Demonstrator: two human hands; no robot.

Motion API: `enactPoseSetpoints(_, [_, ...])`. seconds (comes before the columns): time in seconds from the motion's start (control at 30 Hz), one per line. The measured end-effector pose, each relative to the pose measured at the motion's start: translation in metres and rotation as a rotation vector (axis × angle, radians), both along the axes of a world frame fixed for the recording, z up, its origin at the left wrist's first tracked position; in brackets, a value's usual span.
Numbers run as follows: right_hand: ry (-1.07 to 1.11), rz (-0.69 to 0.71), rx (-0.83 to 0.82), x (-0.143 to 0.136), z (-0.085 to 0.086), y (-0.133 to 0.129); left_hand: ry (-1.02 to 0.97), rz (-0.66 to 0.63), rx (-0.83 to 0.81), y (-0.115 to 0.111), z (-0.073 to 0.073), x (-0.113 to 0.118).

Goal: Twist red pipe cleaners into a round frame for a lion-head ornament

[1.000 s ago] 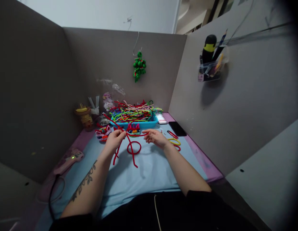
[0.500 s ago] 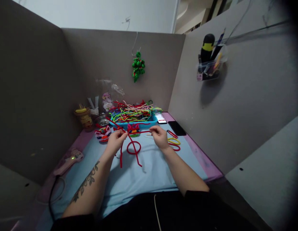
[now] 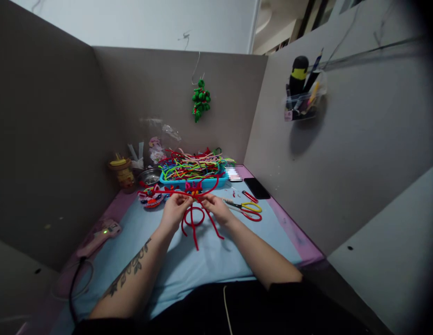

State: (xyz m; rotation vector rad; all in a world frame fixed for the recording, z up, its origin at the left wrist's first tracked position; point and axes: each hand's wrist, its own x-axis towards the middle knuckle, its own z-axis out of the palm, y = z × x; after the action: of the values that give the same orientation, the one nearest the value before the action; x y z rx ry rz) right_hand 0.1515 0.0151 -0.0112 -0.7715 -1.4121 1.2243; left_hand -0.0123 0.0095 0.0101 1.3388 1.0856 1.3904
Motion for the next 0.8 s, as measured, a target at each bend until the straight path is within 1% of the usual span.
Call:
enactPoseSetpoints(0.07, [0.056,0.015,-0.062,-0.004,0.000,0.001,0.043,-0.047,-0.026,-0.003,-0.003,0.006])
enactPoseSetpoints(0.17, [0.049,-0.043,-0.096,-0.004,0.001,0.001,0.130,-0.089,-0.036,-0.004,-0.007,0.011])
enactPoseSetpoints(0.23, [0.024,-0.071,-0.085,-0.004,0.002,-0.001,0.171,-0.120,-0.036,-0.004,-0.008,0.012])
enactPoseSetpoints(0.37, [-0.067,-0.206,-0.039,0.000,0.005,-0.001,0.217,-0.284,-0.100,-0.004,-0.005,0.007])
enactPoseSetpoints(0.43, [-0.119,-0.271,-0.008,0.004,0.007,0.000,0.255,-0.340,-0.135,-0.005,-0.002,0.003])
enactPoseSetpoints(0.53, [-0.217,-0.325,0.052,0.010,0.009,0.001,0.349,-0.341,-0.170,-0.006,0.002,0.000])
enactPoseSetpoints(0.67, [-0.337,-0.381,0.153,0.013,0.012,0.001,0.417,-0.281,-0.149,-0.005,0.005,-0.002])
enactPoseSetpoints(0.73, [-0.344,-0.370,0.131,0.014,0.012,0.002,0.410,-0.270,-0.140,-0.003,0.005,-0.004])
enactPoseSetpoints(0.8, [-0.320,-0.318,0.067,0.014,0.012,0.004,0.413,-0.260,-0.145,0.000,0.004,-0.006])
